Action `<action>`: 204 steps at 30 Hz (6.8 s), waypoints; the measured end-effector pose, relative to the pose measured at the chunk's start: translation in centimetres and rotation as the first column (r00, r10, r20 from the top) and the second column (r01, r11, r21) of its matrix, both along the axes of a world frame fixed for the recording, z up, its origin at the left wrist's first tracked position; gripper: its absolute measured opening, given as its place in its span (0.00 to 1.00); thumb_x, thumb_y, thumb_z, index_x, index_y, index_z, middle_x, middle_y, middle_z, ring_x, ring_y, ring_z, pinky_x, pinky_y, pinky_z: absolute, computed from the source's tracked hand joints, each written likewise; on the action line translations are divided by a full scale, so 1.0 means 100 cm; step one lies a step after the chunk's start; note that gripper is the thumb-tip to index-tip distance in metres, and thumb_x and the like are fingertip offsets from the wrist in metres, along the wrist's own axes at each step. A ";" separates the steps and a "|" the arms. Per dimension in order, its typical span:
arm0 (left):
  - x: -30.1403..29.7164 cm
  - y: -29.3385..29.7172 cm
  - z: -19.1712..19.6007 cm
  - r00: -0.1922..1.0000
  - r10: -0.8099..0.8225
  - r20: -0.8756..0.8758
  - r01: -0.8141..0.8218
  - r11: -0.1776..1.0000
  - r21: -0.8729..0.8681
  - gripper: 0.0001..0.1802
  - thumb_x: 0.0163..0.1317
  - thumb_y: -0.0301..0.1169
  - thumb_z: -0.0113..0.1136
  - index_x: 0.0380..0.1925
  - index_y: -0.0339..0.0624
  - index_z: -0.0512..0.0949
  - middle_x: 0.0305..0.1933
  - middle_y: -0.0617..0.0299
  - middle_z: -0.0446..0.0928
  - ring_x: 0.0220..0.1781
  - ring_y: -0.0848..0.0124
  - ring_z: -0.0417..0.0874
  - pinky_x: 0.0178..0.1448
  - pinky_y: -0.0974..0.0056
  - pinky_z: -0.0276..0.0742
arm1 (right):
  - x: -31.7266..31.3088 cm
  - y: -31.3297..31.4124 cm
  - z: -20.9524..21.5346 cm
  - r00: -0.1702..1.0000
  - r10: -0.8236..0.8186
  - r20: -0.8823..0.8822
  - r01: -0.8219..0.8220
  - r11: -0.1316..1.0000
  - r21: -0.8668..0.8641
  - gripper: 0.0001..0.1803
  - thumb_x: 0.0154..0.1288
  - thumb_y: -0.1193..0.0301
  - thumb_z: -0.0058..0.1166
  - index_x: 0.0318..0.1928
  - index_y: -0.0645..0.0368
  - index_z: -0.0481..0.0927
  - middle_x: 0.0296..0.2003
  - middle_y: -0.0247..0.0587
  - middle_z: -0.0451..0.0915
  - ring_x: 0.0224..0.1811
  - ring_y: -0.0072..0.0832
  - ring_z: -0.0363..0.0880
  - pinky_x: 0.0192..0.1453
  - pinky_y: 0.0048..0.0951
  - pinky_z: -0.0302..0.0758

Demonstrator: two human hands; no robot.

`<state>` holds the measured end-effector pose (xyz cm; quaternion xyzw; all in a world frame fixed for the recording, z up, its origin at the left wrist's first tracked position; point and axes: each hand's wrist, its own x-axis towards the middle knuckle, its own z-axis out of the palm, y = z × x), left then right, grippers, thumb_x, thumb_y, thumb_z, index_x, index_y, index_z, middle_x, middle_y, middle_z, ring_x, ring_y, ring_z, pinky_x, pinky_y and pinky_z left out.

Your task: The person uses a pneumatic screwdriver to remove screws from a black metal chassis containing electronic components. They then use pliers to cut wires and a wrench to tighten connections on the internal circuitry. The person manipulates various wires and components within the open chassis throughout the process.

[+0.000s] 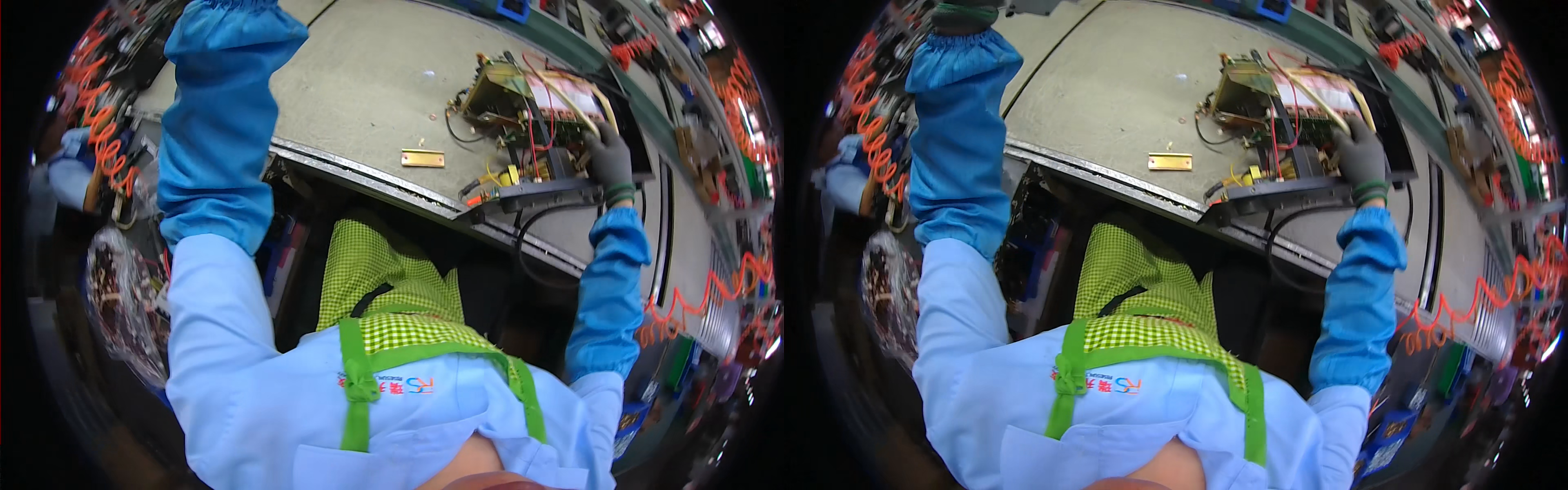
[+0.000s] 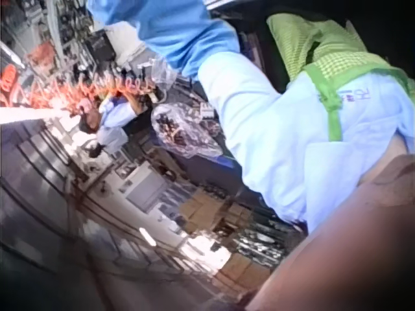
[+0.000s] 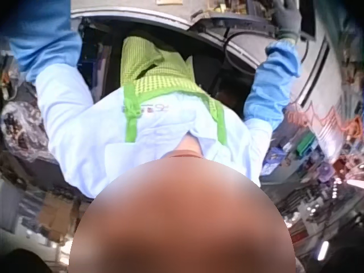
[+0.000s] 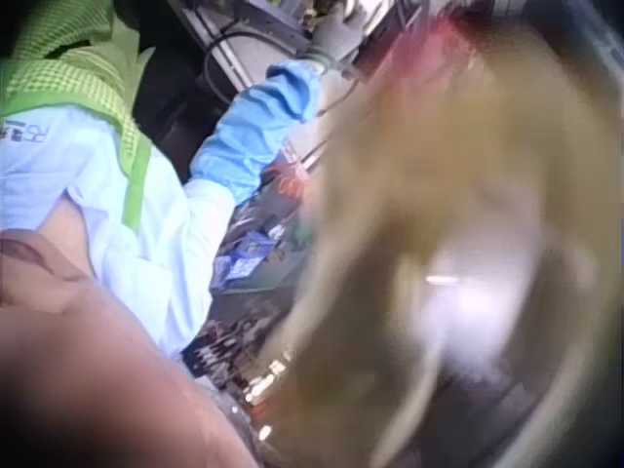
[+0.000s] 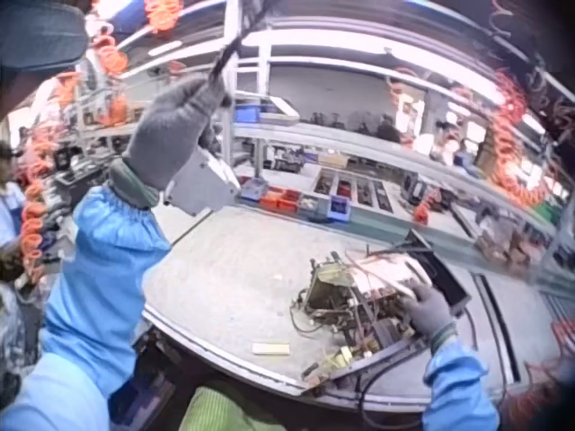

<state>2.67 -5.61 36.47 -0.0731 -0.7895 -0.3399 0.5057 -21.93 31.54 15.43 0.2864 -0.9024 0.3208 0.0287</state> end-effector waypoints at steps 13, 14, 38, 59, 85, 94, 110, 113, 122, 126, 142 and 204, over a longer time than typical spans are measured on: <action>0.262 -0.105 -0.110 0.844 0.187 0.503 -0.374 0.877 0.301 0.13 0.70 0.34 0.48 0.45 0.37 0.75 0.22 0.63 0.67 0.24 0.75 0.71 0.39 0.67 0.76 | 0.004 0.008 -0.006 0.973 0.166 -0.163 -0.165 0.986 0.020 0.18 0.59 0.63 0.54 0.49 0.55 0.79 0.39 0.51 0.82 0.42 0.43 0.82 0.46 0.38 0.75; 0.267 -0.078 -0.108 0.783 0.312 0.538 -0.509 0.818 0.266 0.12 0.69 0.32 0.48 0.44 0.35 0.75 0.21 0.68 0.62 0.24 0.80 0.66 0.39 0.68 0.76 | 0.010 0.010 -0.002 0.972 0.168 -0.162 -0.167 0.986 0.020 0.18 0.59 0.63 0.53 0.49 0.55 0.79 0.39 0.50 0.82 0.42 0.43 0.82 0.46 0.38 0.75; 0.533 -0.019 -0.219 -0.242 0.692 0.680 -0.890 0.120 -0.439 0.24 0.65 0.47 0.48 0.51 0.42 0.76 0.50 0.43 0.77 0.52 0.48 0.77 0.56 0.53 0.72 | -0.020 0.018 -0.010 0.956 0.221 -0.194 -0.200 0.972 0.124 0.20 0.62 0.63 0.54 0.53 0.55 0.78 0.43 0.49 0.82 0.45 0.41 0.81 0.48 0.36 0.74; 0.349 0.039 -0.247 0.248 0.960 0.128 -0.862 0.279 -0.423 0.20 0.59 0.36 0.58 0.50 0.41 0.74 0.50 0.48 0.74 0.55 0.49 0.71 0.63 0.50 0.65 | 0.031 0.018 -0.006 0.952 0.149 -0.267 -0.207 0.957 -0.203 0.19 0.61 0.58 0.57 0.47 0.57 0.80 0.41 0.44 0.81 0.43 0.36 0.81 0.47 0.36 0.75; 0.028 0.097 -0.345 0.757 0.198 0.622 -0.329 0.939 0.102 0.13 0.58 0.37 0.62 0.38 0.42 0.78 0.34 0.51 0.76 0.40 0.53 0.78 0.46 0.54 0.74 | 0.026 0.040 -0.045 0.827 0.167 -0.536 -0.262 0.959 -0.107 0.13 0.68 0.66 0.48 0.35 0.62 0.81 0.29 0.44 0.80 0.36 0.39 0.78 0.53 0.36 0.71; 0.185 0.162 -0.268 0.891 0.104 0.441 -0.202 0.962 0.183 0.31 0.54 0.39 0.68 0.57 0.43 0.69 0.35 0.52 0.78 0.38 0.58 0.82 0.42 0.59 0.78 | 0.289 -0.083 -0.014 0.566 0.800 -0.199 -0.815 0.508 -0.278 0.24 0.68 0.64 0.51 0.59 0.68 0.68 0.48 0.50 0.75 0.49 0.33 0.76 0.51 0.31 0.73; 0.508 0.141 -0.293 -0.213 0.934 0.286 -0.972 -0.174 -0.155 0.38 0.52 0.36 0.67 0.62 0.39 0.63 0.60 0.46 0.66 0.63 0.47 0.66 0.65 0.50 0.65 | 0.433 -0.218 -0.119 -0.178 0.816 0.551 -0.805 0.201 -0.559 0.16 0.71 0.67 0.45 0.53 0.62 0.74 0.34 0.33 0.77 0.29 0.19 0.74 0.31 0.22 0.74; 0.478 0.138 -0.306 -0.049 0.972 0.231 -0.985 -0.009 -0.172 0.31 0.54 0.35 0.65 0.57 0.39 0.69 0.60 0.46 0.67 0.63 0.48 0.66 0.65 0.49 0.64 | 0.484 -0.264 -0.109 -0.250 0.736 0.630 -0.787 0.225 -0.575 0.16 0.69 0.67 0.46 0.54 0.60 0.73 0.39 0.38 0.77 0.37 0.26 0.78 0.38 0.30 0.79; 0.438 0.053 -0.371 0.113 0.762 0.637 -0.782 0.464 -0.417 0.37 0.62 0.60 0.46 0.60 0.43 0.70 0.65 0.46 0.65 0.69 0.47 0.61 0.71 0.49 0.54 | 0.468 -0.234 -0.120 -0.025 0.825 0.565 -0.844 0.285 -0.453 0.21 0.67 0.59 0.53 0.56 0.57 0.73 0.43 0.41 0.79 0.37 0.29 0.80 0.41 0.31 0.78; 0.420 0.049 -0.364 -0.103 0.739 0.665 -0.699 0.422 -0.577 0.37 0.59 0.57 0.52 0.61 0.43 0.68 0.65 0.49 0.66 0.68 0.48 0.62 0.72 0.49 0.54 | 0.353 -0.129 -0.080 0.364 0.803 0.472 -0.737 0.558 -0.381 0.22 0.67 0.63 0.52 0.58 0.59 0.72 0.48 0.41 0.78 0.45 0.24 0.78 0.47 0.28 0.77; 0.073 0.123 -0.289 0.753 -0.103 0.650 0.104 0.994 0.037 0.30 0.61 0.45 0.59 0.59 0.40 0.69 0.60 0.44 0.70 0.60 0.50 0.73 0.63 0.57 0.70 | 0.069 0.063 -0.050 0.880 -0.372 -0.296 0.199 0.853 -0.482 0.39 0.65 0.48 0.50 0.65 0.65 0.62 0.65 0.51 0.61 0.68 0.39 0.59 0.69 0.39 0.57; -0.172 0.161 -0.193 0.261 0.208 0.943 0.202 0.943 -0.264 0.40 0.60 0.60 0.36 0.52 0.35 0.75 0.56 0.40 0.74 0.59 0.47 0.74 0.62 0.55 0.66 | 0.134 0.103 -0.038 0.872 0.230 0.432 0.220 0.604 -0.766 0.33 0.52 0.79 0.45 0.63 0.70 0.62 0.51 0.45 0.74 0.49 0.29 0.76 0.55 0.28 0.73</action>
